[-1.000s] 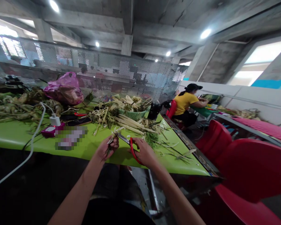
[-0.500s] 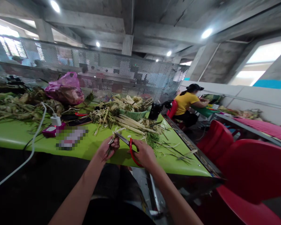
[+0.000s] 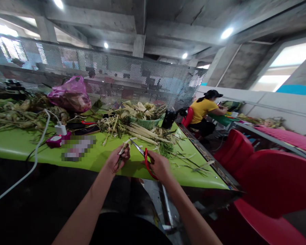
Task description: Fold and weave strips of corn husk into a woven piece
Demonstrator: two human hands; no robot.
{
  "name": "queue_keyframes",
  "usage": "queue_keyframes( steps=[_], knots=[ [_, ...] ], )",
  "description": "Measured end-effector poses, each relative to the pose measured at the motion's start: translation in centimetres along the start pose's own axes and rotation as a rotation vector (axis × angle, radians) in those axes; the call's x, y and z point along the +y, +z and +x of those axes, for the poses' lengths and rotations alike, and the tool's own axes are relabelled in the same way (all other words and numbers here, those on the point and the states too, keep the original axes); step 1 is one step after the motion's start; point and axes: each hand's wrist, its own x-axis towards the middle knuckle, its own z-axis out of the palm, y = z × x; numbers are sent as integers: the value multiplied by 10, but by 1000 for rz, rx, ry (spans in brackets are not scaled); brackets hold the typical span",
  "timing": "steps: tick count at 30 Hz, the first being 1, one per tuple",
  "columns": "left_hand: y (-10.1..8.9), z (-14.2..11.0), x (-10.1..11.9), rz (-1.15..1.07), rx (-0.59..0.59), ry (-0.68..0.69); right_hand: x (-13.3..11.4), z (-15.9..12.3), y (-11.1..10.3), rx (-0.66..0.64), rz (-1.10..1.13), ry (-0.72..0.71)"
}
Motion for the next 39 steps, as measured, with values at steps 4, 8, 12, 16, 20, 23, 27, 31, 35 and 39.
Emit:
queue_keyframes(
  steps=[4,8,12,16,20,23,27,31,35,39],
  knots=[
    [-1,1,-3,32,64,49,21,-2,-13,33,-150,156],
    [0,2,-7,80,104,100,47,-5,-31,40,-315,268],
    [3,0,-8,131,90,89,44,-4,-42,65,-326,264],
    [8,-3,-8,171,65,57,13,13,-28,130,323,143],
    [9,-4,-9,202,25,41,-12,34,9,97,575,142],
    [8,-4,-10,228,5,32,-17,40,34,155,710,185],
    [8,-4,-11,291,-3,14,-16,38,51,298,827,237],
    [7,-2,-13,367,6,12,-14,38,56,372,881,269],
    [5,-2,-14,438,-9,15,-11,40,58,424,912,300],
    [5,-4,-14,477,-27,26,-11,39,55,393,958,296]
  ],
)
